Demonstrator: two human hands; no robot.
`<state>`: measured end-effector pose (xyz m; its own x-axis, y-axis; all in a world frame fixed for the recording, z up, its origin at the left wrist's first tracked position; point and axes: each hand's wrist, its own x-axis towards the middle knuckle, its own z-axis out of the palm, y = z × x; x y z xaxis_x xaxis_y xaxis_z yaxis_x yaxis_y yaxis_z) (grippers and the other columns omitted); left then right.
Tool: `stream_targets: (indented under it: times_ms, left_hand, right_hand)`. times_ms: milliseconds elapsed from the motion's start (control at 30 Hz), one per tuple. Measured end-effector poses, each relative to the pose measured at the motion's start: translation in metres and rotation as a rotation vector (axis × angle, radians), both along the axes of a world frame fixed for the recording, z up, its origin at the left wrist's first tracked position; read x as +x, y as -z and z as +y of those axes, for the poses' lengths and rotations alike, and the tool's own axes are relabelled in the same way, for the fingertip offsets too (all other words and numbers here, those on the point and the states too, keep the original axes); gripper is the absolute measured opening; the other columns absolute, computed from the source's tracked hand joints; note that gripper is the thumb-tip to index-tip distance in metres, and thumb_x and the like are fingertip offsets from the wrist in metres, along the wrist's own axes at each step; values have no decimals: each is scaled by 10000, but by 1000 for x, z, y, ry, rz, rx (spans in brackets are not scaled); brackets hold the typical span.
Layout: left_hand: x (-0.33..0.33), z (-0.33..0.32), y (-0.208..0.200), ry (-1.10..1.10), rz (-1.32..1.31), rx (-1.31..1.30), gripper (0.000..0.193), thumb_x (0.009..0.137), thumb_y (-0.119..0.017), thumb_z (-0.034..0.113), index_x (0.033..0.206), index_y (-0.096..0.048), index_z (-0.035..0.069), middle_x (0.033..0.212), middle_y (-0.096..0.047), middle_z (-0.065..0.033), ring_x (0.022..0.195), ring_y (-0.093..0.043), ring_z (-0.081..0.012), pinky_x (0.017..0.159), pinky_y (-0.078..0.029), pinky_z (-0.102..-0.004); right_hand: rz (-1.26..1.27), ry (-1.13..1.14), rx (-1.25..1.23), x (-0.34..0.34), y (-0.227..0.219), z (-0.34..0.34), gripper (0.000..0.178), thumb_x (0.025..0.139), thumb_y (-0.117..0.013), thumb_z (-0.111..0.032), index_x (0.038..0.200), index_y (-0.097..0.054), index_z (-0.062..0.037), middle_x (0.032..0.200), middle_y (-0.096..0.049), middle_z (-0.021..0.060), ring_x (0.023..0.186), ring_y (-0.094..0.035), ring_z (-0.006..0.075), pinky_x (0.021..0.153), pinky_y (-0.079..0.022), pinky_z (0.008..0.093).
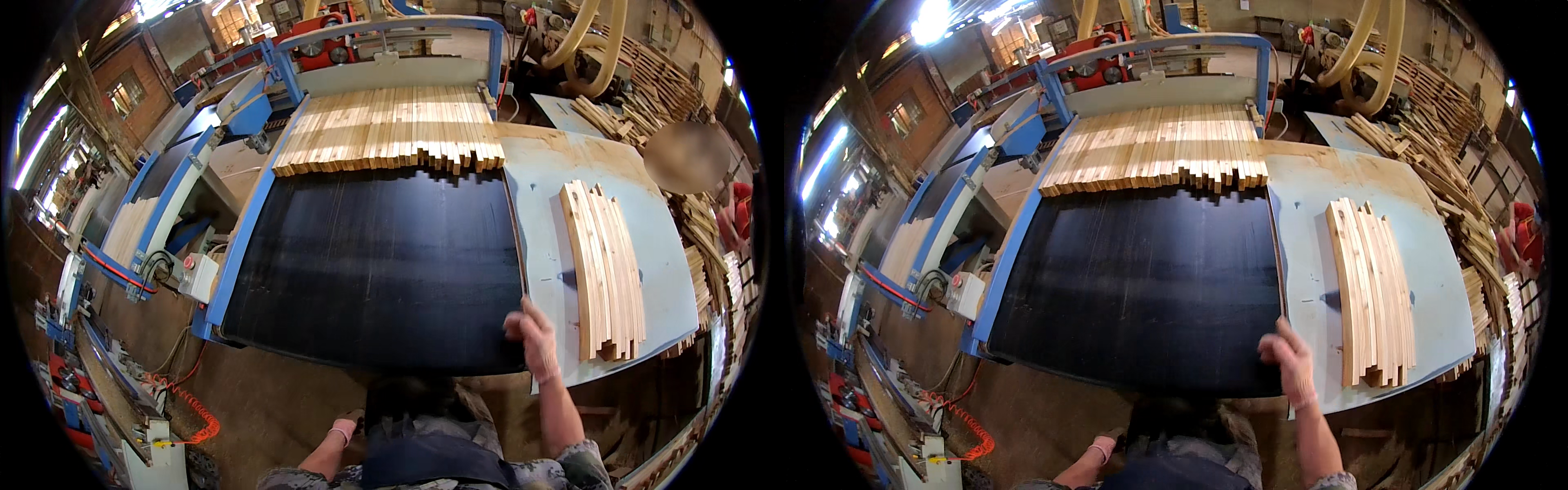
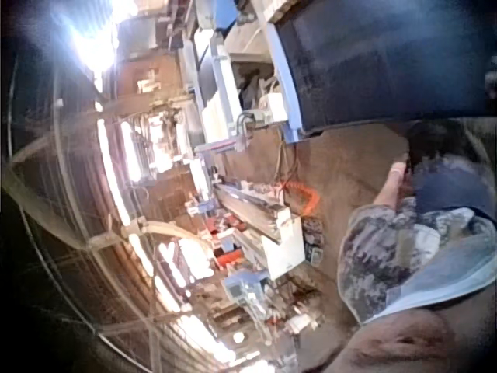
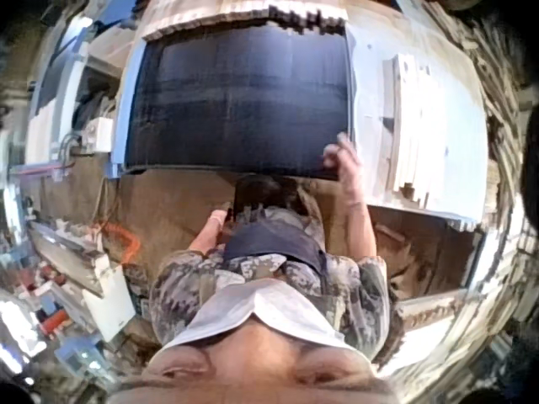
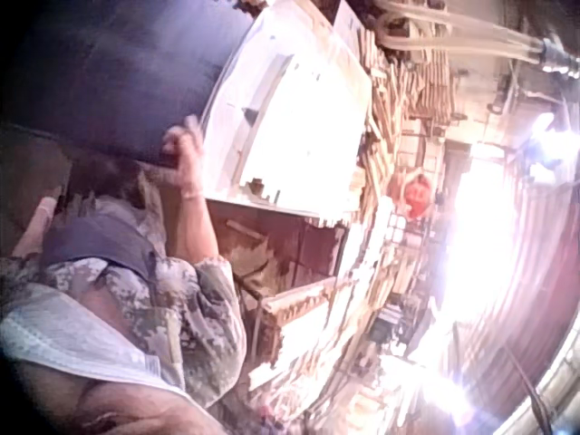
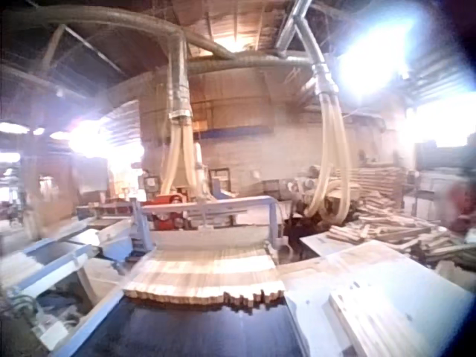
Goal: The person repeatedly picks up stacks of wooden planks from a table and places them onto a conveyor belt. The person aligns the planks before feeding them into the machine. Other workers are visible in the background performing similar tasks.
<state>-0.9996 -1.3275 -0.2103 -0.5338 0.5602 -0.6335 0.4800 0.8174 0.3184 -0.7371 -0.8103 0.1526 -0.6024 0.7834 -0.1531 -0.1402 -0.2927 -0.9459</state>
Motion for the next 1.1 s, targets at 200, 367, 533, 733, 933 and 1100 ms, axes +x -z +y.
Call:
stream_targets:
  times_ms: [200, 367, 533, 733, 933, 1100]
  left_hand:
    - [17, 54, 31, -785, -723, -192, 522, 1028, -616, 303, 1503, -581, 90, 1395, -694, -174, 1225, -676, -348, 989, -544, -459]
    - [48, 134, -10, -642, -683, -302, 488, 1082, -575, 430, 1425, -602, 84, 1350, -654, -189, 1107, -659, -363, 953, -517, -516]
    - [86, 244, -37, -538, -1001, -108, 411, 1059, -583, 261, 692, -417, 181, 601, -345, 1, 512, -335, -179, 514, -350, -398]
    - [122, 293, -18, -37, -1042, -50, 357, 1037, -569, 391, 772, -442, 188, 638, -368, -25, 555, -398, -173, 498, -319, -429]
    - [330, 358, -60, 103, -44, -278, 689, 974, -675, 537, 1254, -710, -92, 1205, -752, -236, 1098, -698, -342, 963, -520, -441]
    - [399, 456, -1, 237, -437, -225, 682, 966, -707, 487, 1303, -691, -106, 1378, -704, -205, 1194, -678, -309, 1026, -494, -424]
  right_hand:
    - [-174, -339, -498, 96, 28, -125, 659, 1075, -675, -274, 1603, -442, 44, 1271, -725, 177, 1104, -712, 244, 965, -588, 352]
    - [-1070, -31, -186, 238, 160, -171, 764, 987, -726, -344, 1604, -462, 22, 1362, -717, 182, 1171, -709, 226, 1016, -555, 338]
    - [-1150, 147, -459, 406, 309, -269, 522, 979, -693, -326, 1372, -654, 14, 1180, -756, 179, 1049, -748, 284, 882, -587, 430]
    - [-981, 323, -658, 452, 292, -303, 343, 983, -659, -347, 1121, -749, -46, 1040, -762, 125, 995, -711, 280, 901, -546, 423]
    - [-910, 667, -742, 543, 297, -318, 369, 952, -665, -373, 1001, -755, -18, 983, -762, 117, 940, -694, 243, 860, -533, 398]
    - [-856, 797, -771, 608, 298, -302, 329, 954, -665, -336, 958, -727, -13, 910, -721, 100, 851, -655, 222, 791, -531, 389]
